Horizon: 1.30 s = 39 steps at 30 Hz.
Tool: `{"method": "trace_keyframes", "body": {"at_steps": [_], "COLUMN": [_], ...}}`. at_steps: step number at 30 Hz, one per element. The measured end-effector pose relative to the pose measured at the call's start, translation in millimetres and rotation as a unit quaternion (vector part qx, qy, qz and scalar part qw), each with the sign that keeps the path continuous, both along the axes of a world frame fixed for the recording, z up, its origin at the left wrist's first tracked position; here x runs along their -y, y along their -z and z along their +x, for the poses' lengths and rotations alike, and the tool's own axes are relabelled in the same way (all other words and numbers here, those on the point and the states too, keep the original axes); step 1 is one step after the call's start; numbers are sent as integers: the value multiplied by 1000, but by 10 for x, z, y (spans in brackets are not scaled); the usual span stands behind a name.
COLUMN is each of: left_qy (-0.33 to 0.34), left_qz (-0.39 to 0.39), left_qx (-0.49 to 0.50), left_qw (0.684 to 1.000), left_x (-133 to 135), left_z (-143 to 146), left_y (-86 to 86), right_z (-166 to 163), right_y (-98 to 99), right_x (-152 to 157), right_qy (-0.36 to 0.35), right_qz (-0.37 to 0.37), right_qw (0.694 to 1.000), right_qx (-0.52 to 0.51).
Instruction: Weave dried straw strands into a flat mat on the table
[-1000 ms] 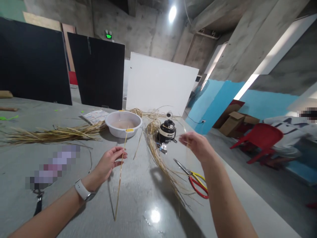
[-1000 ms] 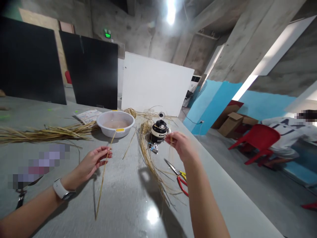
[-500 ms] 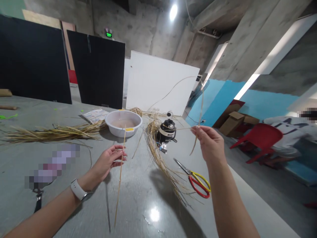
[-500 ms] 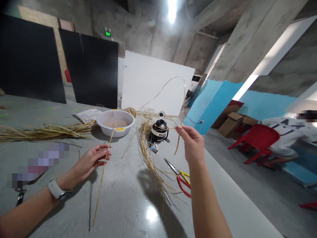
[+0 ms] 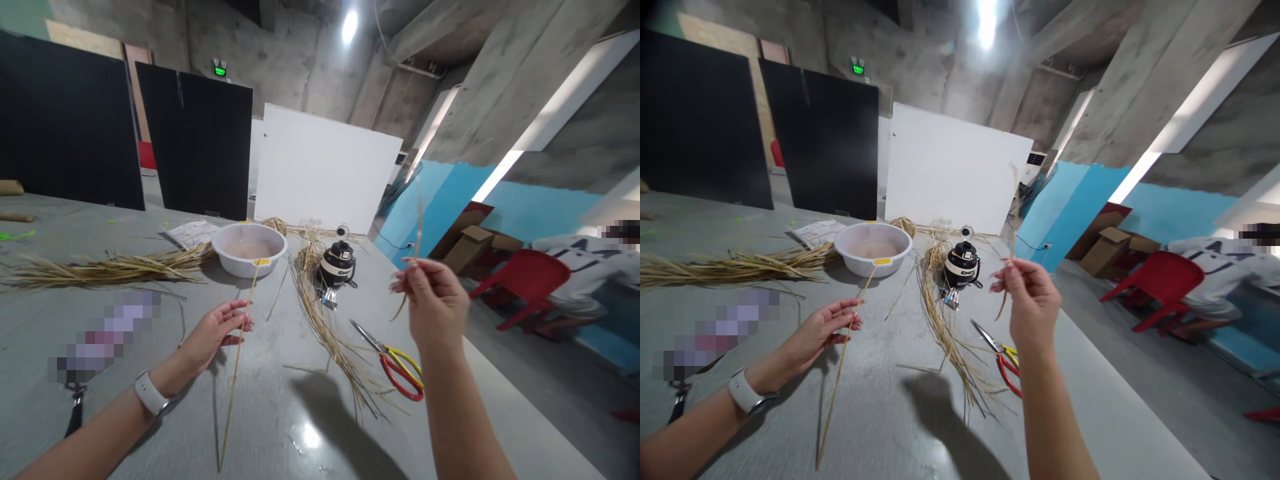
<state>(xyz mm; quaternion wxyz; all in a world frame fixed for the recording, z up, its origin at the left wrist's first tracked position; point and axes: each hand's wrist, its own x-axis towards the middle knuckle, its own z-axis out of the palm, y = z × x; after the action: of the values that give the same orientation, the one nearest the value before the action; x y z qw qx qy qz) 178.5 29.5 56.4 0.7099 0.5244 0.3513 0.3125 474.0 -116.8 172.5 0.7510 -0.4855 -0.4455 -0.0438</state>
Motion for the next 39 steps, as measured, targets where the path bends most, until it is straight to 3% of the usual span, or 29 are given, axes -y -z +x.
{"method": "trace_keyframes", "body": {"at_steps": [6, 12, 18, 23, 25, 29, 30, 34, 39], "left_qy": [22, 49, 12, -23, 1, 162, 176, 119, 54], "left_qz": [-32, -48, 24, 101, 150, 223, 227, 278, 349], "left_qx": [0, 0, -34, -36, -48, -139, -162, -174, -144], "left_qw": [999, 998, 999, 994, 988, 951, 944, 937, 925], "left_x": [65, 93, -1, -160, -219, -332, -361, -495, -612], "left_z": [-62, -111, -136, -141, -141, -129, -120, -44, 147], "left_y": [83, 153, -35, -152, -103, 147, 217, 415, 454], "right_z": [18, 98, -148, -302, -356, -453, -473, -530, -650], "right_y": [371, 526, 530, 662, 735, 808, 805, 775, 821], "right_x": [-41, 39, 171, 228, 244, 263, 268, 304, 366], "right_qy": [87, 103, 106, 115, 117, 108, 108, 115, 88], "right_qz": [-65, -75, -37, -21, -11, 7, 14, 46, 16], "right_qw": [993, 991, 991, 987, 985, 984, 984, 983, 973], "right_qx": [55, 45, 72, 115, 126, 139, 139, 138, 215]}}
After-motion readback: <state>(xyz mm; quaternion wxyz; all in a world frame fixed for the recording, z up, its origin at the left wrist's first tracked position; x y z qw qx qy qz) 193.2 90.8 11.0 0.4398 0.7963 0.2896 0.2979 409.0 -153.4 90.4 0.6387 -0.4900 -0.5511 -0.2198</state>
